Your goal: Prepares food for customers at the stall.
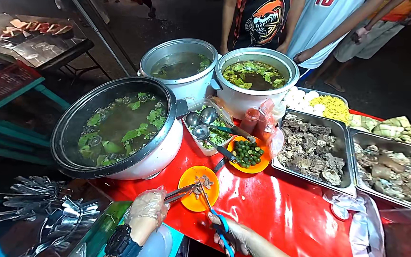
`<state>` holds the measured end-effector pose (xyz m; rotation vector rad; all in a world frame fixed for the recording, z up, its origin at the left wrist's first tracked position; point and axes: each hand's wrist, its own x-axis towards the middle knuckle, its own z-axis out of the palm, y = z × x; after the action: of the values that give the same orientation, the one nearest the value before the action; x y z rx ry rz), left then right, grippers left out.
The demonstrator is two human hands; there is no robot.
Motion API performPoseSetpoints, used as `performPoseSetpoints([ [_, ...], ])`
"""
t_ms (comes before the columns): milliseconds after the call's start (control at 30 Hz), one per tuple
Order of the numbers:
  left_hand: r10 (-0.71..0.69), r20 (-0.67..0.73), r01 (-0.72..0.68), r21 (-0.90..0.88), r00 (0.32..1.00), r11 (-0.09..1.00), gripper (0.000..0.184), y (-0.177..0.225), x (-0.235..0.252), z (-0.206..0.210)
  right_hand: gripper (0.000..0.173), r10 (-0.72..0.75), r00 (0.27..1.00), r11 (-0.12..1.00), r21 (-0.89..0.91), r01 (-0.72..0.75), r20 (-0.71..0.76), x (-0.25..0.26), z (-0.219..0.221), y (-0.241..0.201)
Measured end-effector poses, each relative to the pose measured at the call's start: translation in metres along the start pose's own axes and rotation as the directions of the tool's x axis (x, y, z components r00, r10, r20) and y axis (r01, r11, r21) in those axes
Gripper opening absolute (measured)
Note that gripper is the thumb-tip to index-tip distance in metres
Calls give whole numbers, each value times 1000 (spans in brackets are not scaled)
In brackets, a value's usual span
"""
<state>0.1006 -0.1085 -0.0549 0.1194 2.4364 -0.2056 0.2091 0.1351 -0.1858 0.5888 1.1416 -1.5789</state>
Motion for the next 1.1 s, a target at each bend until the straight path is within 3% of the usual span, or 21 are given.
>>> performPoseSetpoints([
  [167,4,-10,-4,11,1000,1000,47,5,-3,-1,34,-97,984,995,14,101,-151,11,5,-7],
  [267,-15,-18,15,-3,1000,1000,48,-2,-5,-5,29,-120,977,992,17,125,-177,3,-1,-1],
  [400,-18,23,19,-13,1000,1000,56,5,-2,5,44,-68,997,994,78,71,-31,-14,-9,14],
  [533,21,60,-22,16,998,1000,47,12,12,19,56,7,992,981,194,-32,130,-14,-2,23],
  [833,6,45,-7,27,999,1000,49,8,11,17,63,3,993,908,416,-52,118,7,17,0],
  [1100,4,42,-4,3,999,1000,47,11,8,19,38,-111,993,854,514,83,25,17,36,8],
])
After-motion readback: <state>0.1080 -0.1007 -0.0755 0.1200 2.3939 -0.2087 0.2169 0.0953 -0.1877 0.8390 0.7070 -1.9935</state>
